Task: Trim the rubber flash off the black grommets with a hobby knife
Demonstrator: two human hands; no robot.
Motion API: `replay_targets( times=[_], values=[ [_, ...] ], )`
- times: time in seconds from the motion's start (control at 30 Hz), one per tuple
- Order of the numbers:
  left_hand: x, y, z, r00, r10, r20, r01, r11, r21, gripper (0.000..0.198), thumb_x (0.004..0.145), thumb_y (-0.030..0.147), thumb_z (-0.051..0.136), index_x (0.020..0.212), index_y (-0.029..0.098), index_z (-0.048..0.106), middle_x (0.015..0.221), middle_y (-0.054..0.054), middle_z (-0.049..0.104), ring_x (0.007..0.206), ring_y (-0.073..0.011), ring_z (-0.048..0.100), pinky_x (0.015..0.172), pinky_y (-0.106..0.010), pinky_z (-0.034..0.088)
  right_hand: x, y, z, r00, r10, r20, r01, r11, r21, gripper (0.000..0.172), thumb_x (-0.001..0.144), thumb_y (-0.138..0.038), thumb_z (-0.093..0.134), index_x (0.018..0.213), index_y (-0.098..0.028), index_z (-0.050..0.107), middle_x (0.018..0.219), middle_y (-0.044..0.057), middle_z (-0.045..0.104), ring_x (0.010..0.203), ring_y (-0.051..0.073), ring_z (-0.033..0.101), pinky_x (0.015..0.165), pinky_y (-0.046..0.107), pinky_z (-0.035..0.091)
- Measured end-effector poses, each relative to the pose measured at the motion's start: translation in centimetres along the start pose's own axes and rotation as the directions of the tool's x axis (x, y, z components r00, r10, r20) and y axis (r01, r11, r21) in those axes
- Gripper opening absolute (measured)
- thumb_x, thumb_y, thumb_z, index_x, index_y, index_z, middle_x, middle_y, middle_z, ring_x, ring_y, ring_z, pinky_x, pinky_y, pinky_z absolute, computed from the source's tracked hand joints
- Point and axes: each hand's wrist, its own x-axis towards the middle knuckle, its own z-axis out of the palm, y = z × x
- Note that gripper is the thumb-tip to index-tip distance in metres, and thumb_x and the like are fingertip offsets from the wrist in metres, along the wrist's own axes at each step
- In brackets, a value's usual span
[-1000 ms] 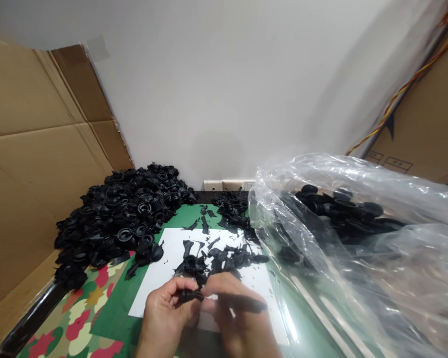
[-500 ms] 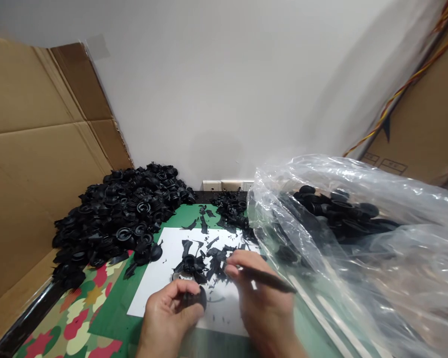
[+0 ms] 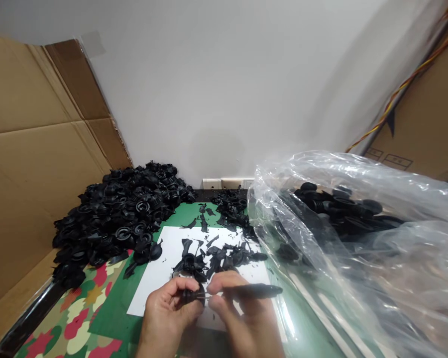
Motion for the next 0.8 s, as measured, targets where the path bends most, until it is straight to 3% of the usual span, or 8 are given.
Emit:
replay_targets(
  times=[0.17,0.37,0.47,0.53,0.6,0.63,0.7,0.8],
  values=[
    [0.0,-0.1,-0.1,1.000,0.003,0.012,-0.003,1.000,0.009,0.015,0.048,0.007,0.068,0.060,0.016,0.067,0.049,0.004,0.057,0.046,-0.0094,0.046,0.044,-0.019,0.034,0.3,0.1,0.1,0.995,-0.099,-0.002,0.099,0.995,-0.023,0.009,0.076,-0.033,0.065,0.076,-0.024,0.068,0.073,0.003,0.066,0.069,0.020,0.063,0.063,0.029,0.053],
    [0.2,-0.5,-0.4,0.996,-0.065,0.067,0.067,0.997,-0.028,0.016,0.049,0.014,0.076,0.063,0.015,0.067,0.052,0.002,0.060,0.048,-0.0103,0.048,0.047,-0.019,0.037,0.2,-0.2,-0.3,0.903,-0.312,0.295,0.383,0.896,-0.224,0.011,0.085,-0.026,0.054,0.080,-0.024,0.063,0.073,0.003,0.068,0.064,0.017,0.066,0.057,0.024,0.053],
    [-0.1,-0.6,-0.1,0.982,-0.132,0.138,0.148,0.982,-0.115,0.019,0.048,0.018,0.078,0.062,0.015,0.066,0.053,0.001,0.061,0.049,-0.0119,0.051,0.048,-0.021,0.040,0.0,-0.6,-0.2,0.826,-0.437,0.357,0.552,0.755,-0.353,0.015,0.086,-0.027,0.049,0.085,-0.022,0.064,0.074,0.007,0.070,0.059,0.019,0.065,0.052,0.027,0.051],
    [-0.5,-0.5,0.1,0.971,-0.172,0.168,0.192,0.976,-0.106,0.016,0.048,0.014,0.076,0.060,0.015,0.066,0.050,0.002,0.060,0.047,-0.0116,0.050,0.047,-0.021,0.038,0.6,-0.8,-0.5,0.745,-0.565,0.354,0.666,0.599,-0.445,0.019,0.087,-0.026,0.046,0.089,-0.020,0.063,0.075,0.010,0.070,0.060,0.021,0.066,0.054,0.030,0.052],
    [-0.9,-0.2,0.3,0.974,-0.178,0.141,0.185,0.982,-0.038,0.013,0.047,0.007,0.070,0.057,0.015,0.066,0.046,0.004,0.057,0.044,-0.0100,0.047,0.045,-0.019,0.035,1.8,-0.9,-1.0,0.678,-0.655,0.333,0.711,0.472,-0.521,0.018,0.085,-0.018,0.044,0.089,-0.019,0.061,0.076,0.010,0.070,0.065,0.021,0.067,0.058,0.030,0.054],
    [-1.0,0.0,0.3,0.982,-0.155,0.105,0.156,0.988,-0.006,0.015,0.047,0.004,0.067,0.056,0.016,0.066,0.046,0.004,0.056,0.044,-0.0095,0.046,0.045,-0.019,0.035,2.4,-0.9,-1.2,0.673,-0.670,0.315,0.706,0.453,-0.545,0.018,0.084,-0.012,0.044,0.088,-0.019,0.061,0.075,0.009,0.069,0.066,0.019,0.067,0.058,0.028,0.053],
    [-1.1,0.2,0.3,0.996,-0.084,0.034,0.083,0.996,0.022,0.018,0.046,0.003,0.063,0.058,0.016,0.067,0.049,0.004,0.058,0.046,-0.0094,0.046,0.046,-0.018,0.035,3.2,-0.5,-1.6,0.738,-0.639,0.217,0.635,0.550,-0.543,0.017,0.081,-0.008,0.049,0.084,-0.020,0.060,0.073,0.006,0.068,0.067,0.017,0.066,0.059,0.026,0.053],
    [-0.7,0.2,0.2,1.000,-0.024,-0.005,0.024,1.000,-0.011,0.018,0.046,0.005,0.062,0.060,0.016,0.067,0.052,0.004,0.059,0.049,-0.0096,0.046,0.046,-0.018,0.035,3.2,0.2,-1.9,0.905,-0.425,0.016,0.386,0.806,-0.449,0.006,0.080,-0.018,0.058,0.081,-0.022,0.062,0.074,0.003,0.067,0.066,0.018,0.064,0.057,0.027,0.053]
  ],
)
